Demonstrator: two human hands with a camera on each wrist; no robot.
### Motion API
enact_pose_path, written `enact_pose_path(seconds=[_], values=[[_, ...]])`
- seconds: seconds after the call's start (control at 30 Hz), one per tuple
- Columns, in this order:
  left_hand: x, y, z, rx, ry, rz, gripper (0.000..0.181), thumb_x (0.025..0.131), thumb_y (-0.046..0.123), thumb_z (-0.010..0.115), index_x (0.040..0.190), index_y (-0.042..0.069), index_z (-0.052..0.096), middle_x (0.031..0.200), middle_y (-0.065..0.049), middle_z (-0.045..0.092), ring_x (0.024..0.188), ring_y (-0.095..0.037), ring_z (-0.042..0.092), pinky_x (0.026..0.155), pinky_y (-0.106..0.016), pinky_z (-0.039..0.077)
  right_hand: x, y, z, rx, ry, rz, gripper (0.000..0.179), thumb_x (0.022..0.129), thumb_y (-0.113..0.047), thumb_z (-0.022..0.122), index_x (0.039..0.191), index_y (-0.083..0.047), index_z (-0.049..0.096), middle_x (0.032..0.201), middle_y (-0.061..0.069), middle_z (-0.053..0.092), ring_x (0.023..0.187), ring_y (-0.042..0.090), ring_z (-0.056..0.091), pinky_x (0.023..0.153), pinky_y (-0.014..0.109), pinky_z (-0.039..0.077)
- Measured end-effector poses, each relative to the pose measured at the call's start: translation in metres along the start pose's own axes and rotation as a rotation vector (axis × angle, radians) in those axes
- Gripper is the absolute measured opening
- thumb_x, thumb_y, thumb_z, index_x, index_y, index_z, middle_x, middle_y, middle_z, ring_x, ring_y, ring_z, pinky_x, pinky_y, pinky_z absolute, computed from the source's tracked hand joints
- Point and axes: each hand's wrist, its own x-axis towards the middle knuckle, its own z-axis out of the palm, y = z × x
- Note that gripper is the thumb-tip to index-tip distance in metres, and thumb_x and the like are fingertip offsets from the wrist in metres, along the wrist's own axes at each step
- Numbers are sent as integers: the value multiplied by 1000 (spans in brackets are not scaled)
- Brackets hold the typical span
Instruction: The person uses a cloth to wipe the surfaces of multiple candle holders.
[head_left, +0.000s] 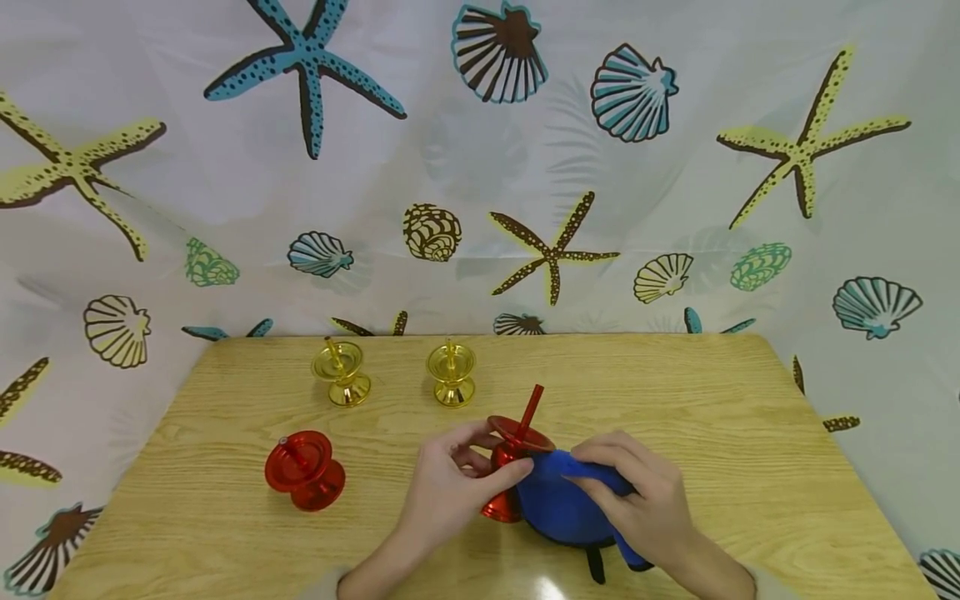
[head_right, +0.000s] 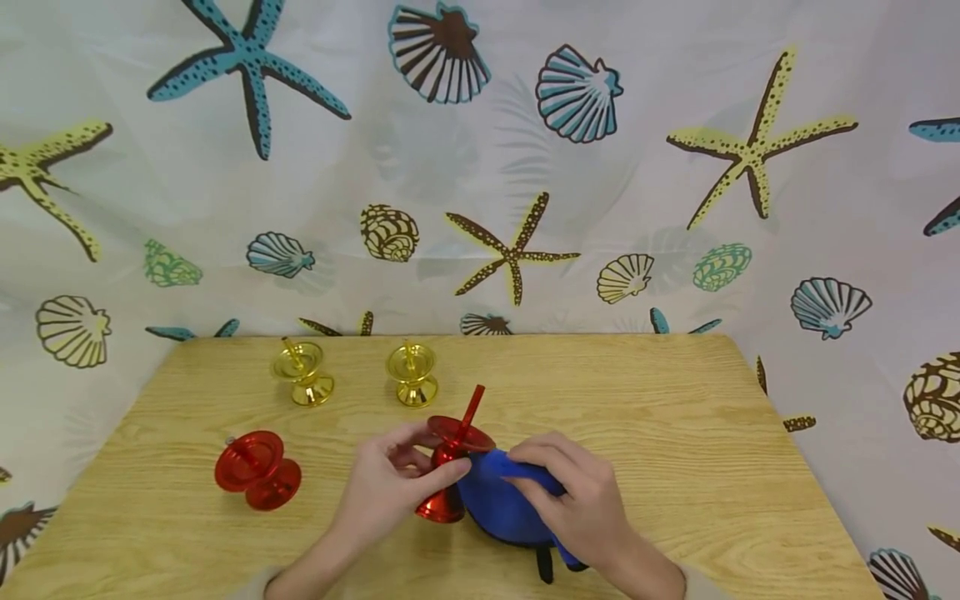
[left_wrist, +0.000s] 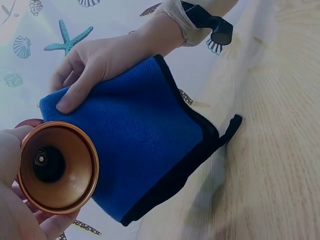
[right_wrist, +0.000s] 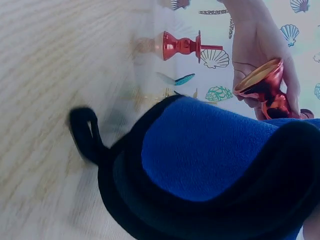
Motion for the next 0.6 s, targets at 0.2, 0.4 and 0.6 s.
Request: enact_pose_path(seconds=[0.2, 0.4, 0.6], values=[[-4, 0, 1, -5, -43, -14, 50, 87, 27, 87, 132, 10, 72, 112, -10, 77, 83, -15, 68, 70, -25, 58, 2, 1, 4, -70, 19, -22, 25, 103, -26, 69, 99, -2, 77, 92, 12, 75, 77, 21, 75, 82, 13, 59], [-6, 0, 0, 11, -58, -1, 60, 88, 26, 86, 140, 7, 65, 106, -8, 77, 87, -15, 68, 78, -24, 56, 4, 2, 7, -110, 28, -72, 25, 103, -24, 69, 98, 0, 76, 90, 13, 75, 73, 23, 75, 80, 15, 60], [-9, 2, 2, 96, 15, -11, 62, 83, 32, 90, 139, 14, 68, 100, -2, 75, 83, -14, 68, 71, -24, 52, 6, 3, 11, -136, 52, -114, 24, 102, -22, 70, 95, 0, 76, 87, 12, 73, 68, 21, 73, 70, 18, 61]])
